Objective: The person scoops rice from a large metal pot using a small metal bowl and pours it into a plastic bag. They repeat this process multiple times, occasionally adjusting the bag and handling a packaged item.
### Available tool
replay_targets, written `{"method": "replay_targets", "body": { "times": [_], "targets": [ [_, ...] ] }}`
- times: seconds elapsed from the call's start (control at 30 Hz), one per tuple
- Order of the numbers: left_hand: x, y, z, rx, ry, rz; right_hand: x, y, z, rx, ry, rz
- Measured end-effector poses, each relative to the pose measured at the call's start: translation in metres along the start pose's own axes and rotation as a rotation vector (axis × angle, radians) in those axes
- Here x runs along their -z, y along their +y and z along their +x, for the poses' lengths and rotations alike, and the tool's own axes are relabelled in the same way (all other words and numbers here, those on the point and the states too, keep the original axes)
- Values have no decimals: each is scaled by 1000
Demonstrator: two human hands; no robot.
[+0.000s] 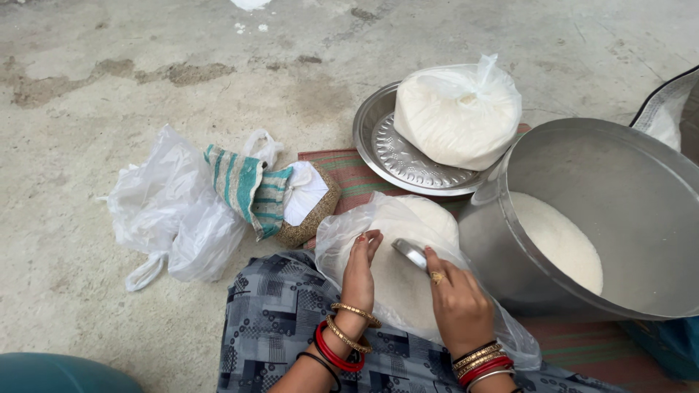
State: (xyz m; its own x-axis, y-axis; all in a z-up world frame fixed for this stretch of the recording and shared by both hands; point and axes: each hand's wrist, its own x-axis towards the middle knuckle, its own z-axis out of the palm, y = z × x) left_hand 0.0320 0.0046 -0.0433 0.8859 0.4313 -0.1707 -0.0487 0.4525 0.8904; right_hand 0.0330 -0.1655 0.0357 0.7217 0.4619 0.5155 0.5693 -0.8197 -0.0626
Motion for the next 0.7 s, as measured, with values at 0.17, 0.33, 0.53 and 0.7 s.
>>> {"method": "replay_targets", "body": {
  "times": [0.17,0.33,0.53,0.7],
  "targets": [
    [3,-9,1,0,-5,-22,-16,0,-12,69,-173,84],
    [2,-5,1,-25,-38,21,-28,18,-10,-315,-497,263],
    [-2,-1,-3,-9,-68,71,-32,40,-14,-806,-552,651],
    [-3,4,-4,-20,-75,112,-39,53,-16,-962,-420,1011]
  ]
}}
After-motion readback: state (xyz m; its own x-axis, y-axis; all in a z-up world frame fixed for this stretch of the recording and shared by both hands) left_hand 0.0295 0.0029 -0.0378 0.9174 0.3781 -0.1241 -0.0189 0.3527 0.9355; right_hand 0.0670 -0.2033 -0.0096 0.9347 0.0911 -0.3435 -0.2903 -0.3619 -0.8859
